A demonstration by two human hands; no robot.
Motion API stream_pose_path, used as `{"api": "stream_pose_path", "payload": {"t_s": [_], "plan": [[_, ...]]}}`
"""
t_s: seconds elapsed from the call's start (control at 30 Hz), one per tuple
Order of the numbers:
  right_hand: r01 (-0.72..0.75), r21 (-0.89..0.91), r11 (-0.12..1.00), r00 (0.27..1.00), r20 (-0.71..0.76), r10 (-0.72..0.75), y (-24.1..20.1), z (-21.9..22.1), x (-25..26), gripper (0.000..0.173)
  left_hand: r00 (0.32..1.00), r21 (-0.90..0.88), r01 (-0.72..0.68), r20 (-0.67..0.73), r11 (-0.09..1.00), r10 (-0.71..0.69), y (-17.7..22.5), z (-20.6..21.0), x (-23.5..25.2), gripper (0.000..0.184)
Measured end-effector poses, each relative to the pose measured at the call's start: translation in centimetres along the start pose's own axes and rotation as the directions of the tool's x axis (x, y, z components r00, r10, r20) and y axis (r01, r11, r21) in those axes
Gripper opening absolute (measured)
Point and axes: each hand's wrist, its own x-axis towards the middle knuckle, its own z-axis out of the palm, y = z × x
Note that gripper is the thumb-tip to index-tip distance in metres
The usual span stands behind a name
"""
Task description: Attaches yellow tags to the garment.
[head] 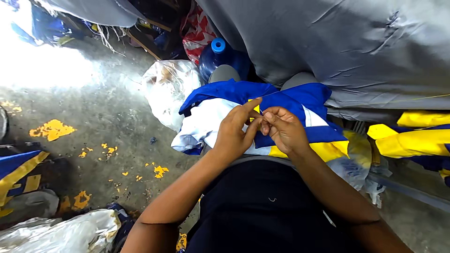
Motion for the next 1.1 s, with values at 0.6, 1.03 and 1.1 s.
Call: {"api": "stream_pose_path", "payload": {"t_s": [0.6, 1.03, 1.1], "plan": [[-0.462, 0.448, 0.766, 0.881, 0.13, 0.455, -1.5, 1.0, -0.5, 0.027, 0.978, 0.058, -0.093, -0.181, 0.994, 0.102, -0.4, 0.1, -0.2, 0.028], [-0.45, 0.487, 0.749, 0.881, 0.104, 0.461, -1.2, 1.2, -0.5, 0.026, 0.968, 0.083, -0.134, -0.203, 0.987, 0.149, -0.4, -0.2, -0.3, 0.023], [-0.46, 0.478, 0.748, 0.874, 0.099, 0.475, -0.7, 1.1, -0.4, 0.027, 0.959, 0.08, -0.142, -0.236, 0.987, 0.157, -0.4, -0.2, 0.0, 0.024]]}}
